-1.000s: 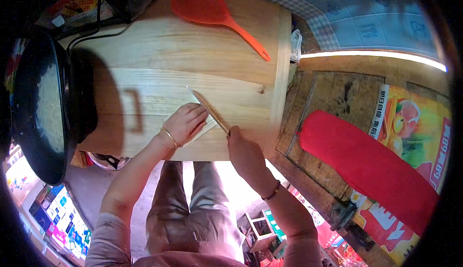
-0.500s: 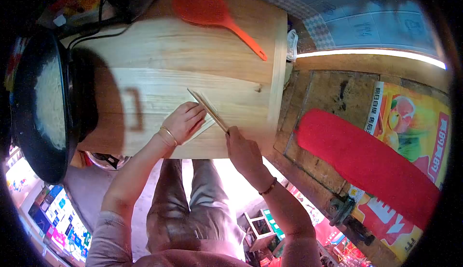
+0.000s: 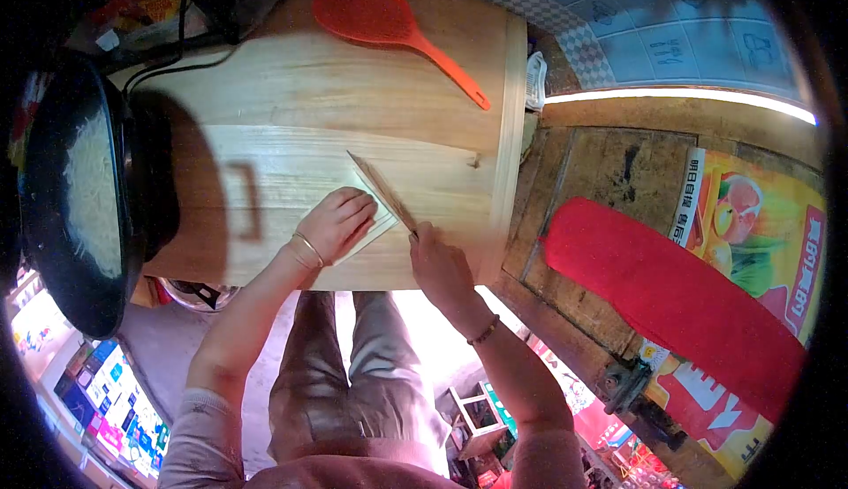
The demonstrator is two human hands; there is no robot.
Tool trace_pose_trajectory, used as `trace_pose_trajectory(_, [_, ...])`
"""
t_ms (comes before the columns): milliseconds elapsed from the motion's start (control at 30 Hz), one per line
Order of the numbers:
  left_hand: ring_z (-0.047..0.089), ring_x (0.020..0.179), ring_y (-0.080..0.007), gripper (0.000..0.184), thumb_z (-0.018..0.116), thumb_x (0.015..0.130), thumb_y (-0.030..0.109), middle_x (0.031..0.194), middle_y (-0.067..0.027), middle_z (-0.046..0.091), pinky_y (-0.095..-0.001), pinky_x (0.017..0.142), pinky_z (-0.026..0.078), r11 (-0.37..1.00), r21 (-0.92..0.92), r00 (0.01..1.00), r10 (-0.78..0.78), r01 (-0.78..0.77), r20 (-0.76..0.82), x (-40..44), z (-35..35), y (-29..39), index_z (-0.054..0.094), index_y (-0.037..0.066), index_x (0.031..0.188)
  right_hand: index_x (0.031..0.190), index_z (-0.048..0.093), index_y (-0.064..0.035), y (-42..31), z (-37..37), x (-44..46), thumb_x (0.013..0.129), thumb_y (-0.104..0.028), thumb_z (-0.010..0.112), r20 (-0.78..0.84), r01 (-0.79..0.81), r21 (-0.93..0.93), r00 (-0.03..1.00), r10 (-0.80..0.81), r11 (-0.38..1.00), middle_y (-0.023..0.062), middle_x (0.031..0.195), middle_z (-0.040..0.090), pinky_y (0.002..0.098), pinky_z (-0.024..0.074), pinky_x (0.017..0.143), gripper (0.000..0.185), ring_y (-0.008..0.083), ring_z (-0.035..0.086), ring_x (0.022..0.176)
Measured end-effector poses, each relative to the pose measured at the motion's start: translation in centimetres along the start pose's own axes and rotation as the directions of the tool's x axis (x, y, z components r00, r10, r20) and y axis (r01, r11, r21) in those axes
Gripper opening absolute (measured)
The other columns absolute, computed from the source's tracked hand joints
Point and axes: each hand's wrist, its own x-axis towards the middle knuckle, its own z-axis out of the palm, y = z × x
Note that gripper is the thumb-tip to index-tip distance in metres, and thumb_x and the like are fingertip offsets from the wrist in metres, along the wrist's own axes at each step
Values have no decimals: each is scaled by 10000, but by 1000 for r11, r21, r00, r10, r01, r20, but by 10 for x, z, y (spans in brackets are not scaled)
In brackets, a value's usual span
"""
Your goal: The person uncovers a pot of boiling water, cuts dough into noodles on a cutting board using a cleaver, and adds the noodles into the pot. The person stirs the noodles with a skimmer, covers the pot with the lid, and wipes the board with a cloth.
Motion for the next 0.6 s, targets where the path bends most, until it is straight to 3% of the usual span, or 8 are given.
trace_pose_trajectory(333, [553, 1009, -274, 241, 625, 781, 105, 1037, -114, 604, -370, 897, 465, 1000, -25, 999, 11, -12, -46, -1, 3, -2, 613, -11, 992, 925, 405, -32, -16, -21, -12, 948, -178, 444, 165, -86, -48, 982, 92, 995, 195, 691, 603, 453, 510, 510, 152, 378, 633, 643])
trace_pose_trajectory(500, [555, 1002, -272, 242, 629, 777, 102, 1034, -113, 605, -369, 891, 466, 1000, -19, 1000, -15, 15, -10, -4, 6, -3, 613, -10, 990, 918, 417, -34, -4, 14, 2, 941, -190, 467, 33, -54, -132, 998, 59, 990, 189, 689, 603, 436, 516, 507, 165, 350, 636, 614])
trace_pose_trajectory(600, [555, 1000, -267, 240, 631, 775, 101, 1034, -110, 606, -366, 891, 468, 1000, 6, 999, 25, -25, -34, -2, 0, -3, 613, -7, 987, 923, 443, -37, -3, -2, 1, 944, -210, 471, 6, 31, -58, 1000, -30, 998, 178, 673, 598, 416, 517, 506, 176, 328, 637, 603])
